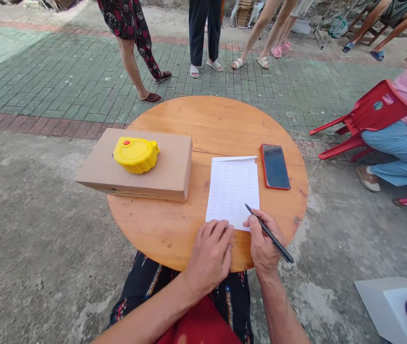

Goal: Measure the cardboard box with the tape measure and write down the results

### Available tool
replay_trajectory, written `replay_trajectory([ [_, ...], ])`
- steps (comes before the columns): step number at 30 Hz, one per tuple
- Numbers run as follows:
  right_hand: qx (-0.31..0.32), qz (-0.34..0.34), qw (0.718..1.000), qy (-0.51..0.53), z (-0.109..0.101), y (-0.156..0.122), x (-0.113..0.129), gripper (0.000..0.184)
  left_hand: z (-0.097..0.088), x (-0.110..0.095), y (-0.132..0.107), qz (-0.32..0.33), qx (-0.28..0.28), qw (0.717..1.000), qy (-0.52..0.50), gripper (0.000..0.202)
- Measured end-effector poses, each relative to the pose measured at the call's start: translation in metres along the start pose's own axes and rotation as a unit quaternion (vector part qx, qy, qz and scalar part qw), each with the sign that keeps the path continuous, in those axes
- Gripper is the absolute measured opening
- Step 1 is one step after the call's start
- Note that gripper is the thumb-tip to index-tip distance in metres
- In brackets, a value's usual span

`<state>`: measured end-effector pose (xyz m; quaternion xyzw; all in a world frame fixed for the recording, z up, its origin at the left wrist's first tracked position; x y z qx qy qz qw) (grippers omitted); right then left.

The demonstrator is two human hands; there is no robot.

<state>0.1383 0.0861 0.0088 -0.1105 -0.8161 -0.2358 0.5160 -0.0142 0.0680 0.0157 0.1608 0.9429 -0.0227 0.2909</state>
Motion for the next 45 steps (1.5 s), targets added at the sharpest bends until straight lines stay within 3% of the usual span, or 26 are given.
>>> replay_trajectory([
  [7, 0.016, -0.013, 1.000, 0.012, -0.007, -0.001, -0.009, 0.017, 0.001, 0.000, -0.001, -0.002, 0.004, 1.000, -0.004, 0.039],
  [11, 0.044, -0.144, 0.985, -0.086, -0.008, 0.001, 0.009, 0.016, 0.001, 0.000, -0.001, 0.001, 0.006, 1.000, -0.001, 0.039],
  [16, 0.135, -0.344, 0.894, -0.254, 0.005, 0.017, 0.036, 0.035, 0.001, 0.000, -0.001, 0.001, 0.000, 1.000, 0.000, 0.039],
  [21, 0.277, -0.392, 0.778, -0.407, 0.036, 0.040, 0.023, 0.043, 0.001, 0.000, -0.001, 0.000, -0.003, 1.000, -0.005, 0.040],
  [23, 0.301, -0.392, 0.759, -0.423, 0.040, 0.041, 0.016, 0.049, 0.001, 0.000, -0.001, -0.001, -0.001, 1.000, -0.006, 0.041],
  [25, 0.282, -0.373, 0.781, -0.413, 0.032, 0.039, 0.012, 0.052, 0.000, 0.000, -0.002, 0.000, -0.001, 1.000, -0.007, 0.041],
  [30, 0.163, -0.288, 0.893, -0.304, -0.010, 0.016, 0.002, 0.046, -0.001, 0.001, -0.003, 0.003, -0.011, 1.000, -0.006, 0.041],
  [33, 0.118, -0.247, 0.931, -0.243, -0.022, -0.003, -0.007, 0.043, -0.002, 0.000, -0.003, 0.007, -0.018, 1.000, -0.003, 0.041],
  [39, 0.039, -0.250, 0.942, -0.222, -0.025, -0.016, -0.010, 0.034, -0.002, -0.002, -0.004, 0.017, -0.026, 1.000, 0.005, 0.041],
  [45, 0.021, -0.254, 0.943, -0.216, -0.026, -0.015, -0.010, 0.032, -0.003, -0.002, -0.004, 0.017, -0.032, 0.999, 0.002, 0.041],
])
Point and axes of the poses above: each hand's wrist, its own y-axis towards the middle knuckle, its own z-axis out of the palm, x = y × z, the point moved 8 cm from there along y, towards the middle knuckle, and after that the axes turned 8 degrees about -z, right-handed, at the moved point
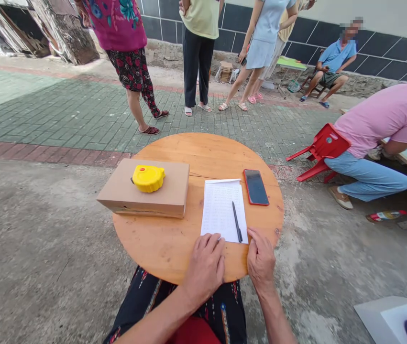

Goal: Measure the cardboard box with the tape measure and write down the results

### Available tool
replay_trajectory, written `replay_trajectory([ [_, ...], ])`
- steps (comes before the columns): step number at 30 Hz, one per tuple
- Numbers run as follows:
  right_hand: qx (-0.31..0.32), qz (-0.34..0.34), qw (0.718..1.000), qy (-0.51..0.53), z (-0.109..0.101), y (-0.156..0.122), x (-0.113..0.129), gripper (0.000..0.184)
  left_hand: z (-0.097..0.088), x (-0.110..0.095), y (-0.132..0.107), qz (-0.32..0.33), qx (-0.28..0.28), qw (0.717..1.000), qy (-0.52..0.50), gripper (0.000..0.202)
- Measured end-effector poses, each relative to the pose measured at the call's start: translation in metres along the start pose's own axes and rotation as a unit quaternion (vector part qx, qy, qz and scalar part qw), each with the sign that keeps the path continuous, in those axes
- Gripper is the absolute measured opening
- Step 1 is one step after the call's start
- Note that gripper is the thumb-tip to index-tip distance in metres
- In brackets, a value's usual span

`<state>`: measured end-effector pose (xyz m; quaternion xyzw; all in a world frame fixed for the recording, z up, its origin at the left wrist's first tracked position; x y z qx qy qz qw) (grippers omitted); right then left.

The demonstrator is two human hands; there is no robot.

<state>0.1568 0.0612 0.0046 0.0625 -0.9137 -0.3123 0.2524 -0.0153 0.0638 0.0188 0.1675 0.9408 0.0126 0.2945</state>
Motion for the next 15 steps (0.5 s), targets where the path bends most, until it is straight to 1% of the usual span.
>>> replay_trajectory([
  [10, -0.013, -0.016, 1.000, -0.013, 0.0001, -0.0017, -0.0045, 0.030, -0.0040, -0.0016, -0.0025, -0.008, 0.000, 1.000, -0.016, 0.038],
  [15, -0.015, -0.014, 1.000, -0.014, 0.0015, -0.0012, -0.0078, 0.030, -0.0040, 0.0010, -0.0030, -0.011, -0.008, 1.000, -0.028, 0.032],
])
Point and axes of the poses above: each hand's wrist, its own y-axis towards the middle knuckle, its own z-axis out of the palm, x = y × z, the point moved 8 cm from there along y, towards the middle knuckle, and after that the axes turned 8 degrees about -z, right-handed, at the moved point
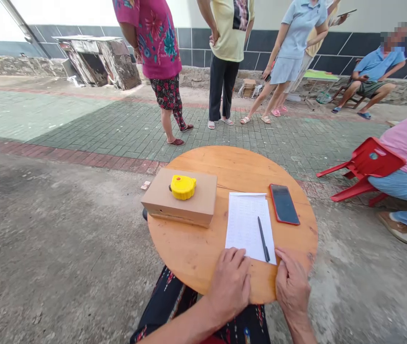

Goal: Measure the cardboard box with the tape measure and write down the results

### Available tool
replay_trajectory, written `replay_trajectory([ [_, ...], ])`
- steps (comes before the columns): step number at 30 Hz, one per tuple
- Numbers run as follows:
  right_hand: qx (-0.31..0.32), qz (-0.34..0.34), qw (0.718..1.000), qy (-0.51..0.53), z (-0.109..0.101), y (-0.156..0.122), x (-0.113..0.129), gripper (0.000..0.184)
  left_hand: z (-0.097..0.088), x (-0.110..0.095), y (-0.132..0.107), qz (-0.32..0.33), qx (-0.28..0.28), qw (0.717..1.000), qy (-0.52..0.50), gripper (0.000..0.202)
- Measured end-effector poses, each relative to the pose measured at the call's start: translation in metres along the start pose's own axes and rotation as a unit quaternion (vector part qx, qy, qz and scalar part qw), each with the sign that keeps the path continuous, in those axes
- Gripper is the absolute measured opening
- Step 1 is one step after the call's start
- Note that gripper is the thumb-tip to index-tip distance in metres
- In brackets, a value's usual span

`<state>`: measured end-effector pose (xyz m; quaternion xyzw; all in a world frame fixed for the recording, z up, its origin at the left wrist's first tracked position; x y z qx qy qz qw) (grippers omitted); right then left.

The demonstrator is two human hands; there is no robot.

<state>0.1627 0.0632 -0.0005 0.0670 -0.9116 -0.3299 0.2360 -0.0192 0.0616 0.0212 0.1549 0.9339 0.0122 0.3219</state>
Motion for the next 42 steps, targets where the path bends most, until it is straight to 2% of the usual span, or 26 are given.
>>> replay_trajectory([
  [3, 0.006, 0.000, 1.000, 0.002, 0.002, 0.000, -0.002, 0.030, -0.002, 0.000, -0.002, 0.009, -0.021, 1.000, -0.008, 0.028],
  [8, 0.005, 0.020, 1.000, 0.014, 0.003, -0.003, -0.012, 0.031, -0.010, -0.006, -0.014, 0.067, -0.063, 0.995, -0.033, 0.031],
  [10, 0.007, 0.041, 0.999, 0.017, 0.000, -0.001, -0.016, 0.032, -0.024, -0.006, -0.025, 0.091, -0.093, 0.990, -0.054, 0.033],
  [12, -0.004, 0.037, 0.999, 0.005, -0.006, 0.006, -0.008, 0.032, -0.047, 0.002, -0.039, 0.108, -0.142, 0.982, -0.068, 0.036],
  [14, -0.025, 0.001, 1.000, -0.018, -0.014, 0.023, 0.016, 0.031, -0.080, 0.023, -0.052, 0.094, -0.207, 0.972, -0.060, 0.043],
  [17, -0.035, -0.051, 0.998, -0.011, -0.013, 0.062, 0.074, 0.025, -0.140, 0.083, -0.062, -0.032, -0.329, 0.943, -0.037, 0.048],
  [19, -0.021, -0.077, 0.996, 0.046, -0.002, 0.095, 0.123, 0.024, -0.177, 0.125, -0.063, -0.113, -0.394, 0.911, -0.037, 0.049],
  [21, 0.030, -0.113, 0.991, 0.069, 0.021, 0.127, 0.176, 0.034, -0.200, 0.165, -0.052, -0.197, -0.400, 0.891, -0.083, 0.053],
  [24, 0.118, -0.145, 0.981, 0.050, 0.067, 0.163, 0.237, 0.058, -0.211, 0.211, -0.027, -0.298, -0.369, 0.856, -0.205, 0.064],
  [26, 0.151, -0.162, 0.974, 0.037, 0.094, 0.179, 0.263, 0.072, -0.208, 0.227, -0.010, -0.329, -0.341, 0.832, -0.288, 0.067],
  [27, 0.166, -0.158, 0.973, 0.030, 0.106, 0.185, 0.270, 0.075, -0.206, 0.231, -0.002, -0.334, -0.328, 0.821, -0.328, 0.067],
  [29, 0.199, -0.165, 0.966, 0.026, 0.123, 0.192, 0.278, 0.063, -0.201, 0.235, 0.010, -0.328, -0.309, 0.801, -0.395, 0.063],
  [32, 0.200, -0.144, 0.962, 0.116, 0.125, 0.194, 0.268, 0.043, -0.193, 0.233, 0.025, -0.305, -0.265, 0.792, -0.457, 0.059],
  [34, 0.157, -0.048, 0.948, 0.273, 0.110, 0.192, 0.238, 0.044, -0.190, 0.230, 0.029, -0.291, -0.246, 0.792, -0.478, 0.057],
  [35, 0.130, 0.034, 0.919, 0.370, 0.104, 0.187, 0.217, 0.044, -0.189, 0.228, 0.029, -0.285, -0.243, 0.790, -0.485, 0.055],
  [36, 0.101, 0.116, 0.877, 0.455, 0.098, 0.178, 0.195, 0.043, -0.189, 0.227, 0.028, -0.280, -0.244, 0.788, -0.490, 0.054],
  [37, 0.030, 0.195, 0.837, 0.510, 0.087, 0.168, 0.169, 0.043, -0.189, 0.225, 0.026, -0.274, -0.245, 0.786, -0.496, 0.053],
  [39, -0.054, 0.315, 0.761, 0.565, 0.073, 0.139, 0.130, 0.040, -0.186, 0.222, 0.017, -0.258, -0.248, 0.782, -0.510, 0.052],
  [42, -0.078, 0.427, 0.684, 0.587, 0.064, 0.094, 0.105, 0.035, -0.179, 0.220, -0.009, -0.235, -0.278, 0.778, -0.512, 0.049],
])
Point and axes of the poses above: each hand's wrist, its own y-axis towards the middle knuckle, its own z-axis out of the palm, x = y × z, the point moved 8 cm from there along y, towards the middle knuckle, and after that the axes turned 8 degrees about -z, right-handed, at the moved point
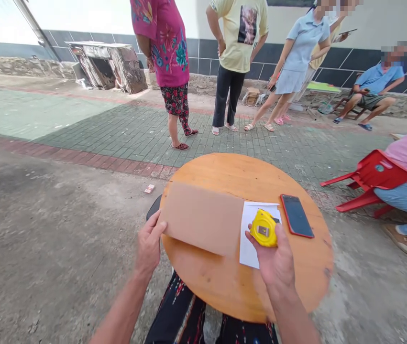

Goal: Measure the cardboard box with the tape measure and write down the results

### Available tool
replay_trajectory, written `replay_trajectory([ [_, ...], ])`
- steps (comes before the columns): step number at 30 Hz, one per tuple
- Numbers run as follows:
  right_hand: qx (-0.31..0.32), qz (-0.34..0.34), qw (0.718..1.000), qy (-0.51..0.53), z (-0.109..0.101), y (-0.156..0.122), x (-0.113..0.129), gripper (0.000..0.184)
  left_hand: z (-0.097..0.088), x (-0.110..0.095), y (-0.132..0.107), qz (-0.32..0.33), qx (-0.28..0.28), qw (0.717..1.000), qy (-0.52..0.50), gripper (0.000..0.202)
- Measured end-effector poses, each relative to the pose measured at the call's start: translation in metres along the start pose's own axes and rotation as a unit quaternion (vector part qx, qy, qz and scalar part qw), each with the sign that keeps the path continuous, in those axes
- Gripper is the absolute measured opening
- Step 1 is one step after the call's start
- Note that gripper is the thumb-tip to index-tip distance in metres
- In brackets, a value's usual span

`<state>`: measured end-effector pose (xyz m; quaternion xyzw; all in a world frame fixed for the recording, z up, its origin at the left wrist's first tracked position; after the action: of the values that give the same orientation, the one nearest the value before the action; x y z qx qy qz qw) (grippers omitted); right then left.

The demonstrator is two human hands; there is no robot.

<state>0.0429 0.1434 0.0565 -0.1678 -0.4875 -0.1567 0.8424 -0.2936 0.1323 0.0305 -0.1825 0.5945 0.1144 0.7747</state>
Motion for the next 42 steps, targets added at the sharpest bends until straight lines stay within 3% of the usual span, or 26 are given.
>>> replay_trajectory([
  [3, -0.011, 0.052, 0.998, 0.029, -0.020, -0.025, -0.013, 0.036, -0.019, 0.017, -0.030, 0.030, -0.023, 0.999, -0.003, 0.051],
  [7, -0.026, 0.082, 0.996, 0.036, -0.035, -0.051, -0.024, 0.039, -0.030, 0.049, -0.064, 0.013, -0.031, 0.999, 0.033, 0.060],
  [11, -0.034, 0.075, 0.996, 0.029, -0.044, -0.051, -0.030, 0.043, -0.022, 0.061, -0.076, 0.022, -0.036, 0.996, 0.072, 0.061],
  [17, -0.011, 0.028, 0.998, 0.062, -0.035, -0.024, -0.028, 0.037, 0.006, 0.058, -0.063, 0.069, -0.016, 0.992, 0.103, 0.056],
  [21, 0.022, 0.047, 0.996, 0.066, -0.042, -0.024, -0.014, 0.035, -0.002, 0.042, -0.071, 0.087, -0.044, 0.980, 0.173, 0.066],
  [24, 0.052, 0.061, 0.996, 0.051, -0.068, -0.043, 0.003, 0.039, -0.019, 0.005, -0.100, 0.171, -0.093, 0.941, 0.276, 0.064],
  [27, 0.131, 0.067, 0.989, 0.018, -0.092, -0.076, 0.017, 0.044, -0.014, -0.030, -0.137, 0.260, -0.044, 0.918, 0.295, 0.040],
  [29, 0.206, 0.086, 0.975, -0.022, -0.096, -0.101, 0.021, 0.052, 0.004, -0.032, -0.153, 0.228, 0.046, 0.929, 0.287, 0.024],
  [31, 0.290, 0.100, 0.948, -0.090, -0.090, -0.125, 0.020, 0.060, 0.027, -0.015, -0.165, 0.112, 0.127, 0.948, 0.270, 0.014],
  [34, 0.388, 0.082, 0.893, -0.214, -0.074, -0.148, 0.016, 0.066, 0.054, 0.020, -0.183, -0.082, 0.194, 0.953, 0.220, 0.029],
  [36, 0.399, 0.060, 0.880, -0.252, -0.067, -0.150, 0.014, 0.066, 0.061, 0.028, -0.187, -0.108, 0.214, 0.947, 0.216, 0.034],
  [38, 0.355, 0.047, 0.906, -0.227, -0.066, -0.141, 0.014, 0.065, 0.050, 0.017, -0.176, -0.023, 0.165, 0.955, 0.246, 0.031],
  [40, 0.277, 0.042, 0.948, -0.150, -0.071, -0.125, 0.012, 0.062, 0.022, -0.006, -0.158, 0.103, 0.036, 0.954, 0.280, 0.032],
  [42, 0.198, 0.041, 0.978, -0.059, -0.074, -0.107, 0.006, 0.054, -0.003, -0.021, -0.138, 0.174, -0.086, 0.935, 0.297, 0.049],
])
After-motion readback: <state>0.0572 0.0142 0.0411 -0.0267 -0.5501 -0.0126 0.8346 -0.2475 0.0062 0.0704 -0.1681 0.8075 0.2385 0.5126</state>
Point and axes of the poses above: each hand's wrist, its own y-axis towards the middle knuckle, its own z-axis out of the palm, x = y × z, the point moved 8 cm from there along y, towards the middle knuckle, and after that the axes turned 8 degrees about -z, right-handed, at the moved point
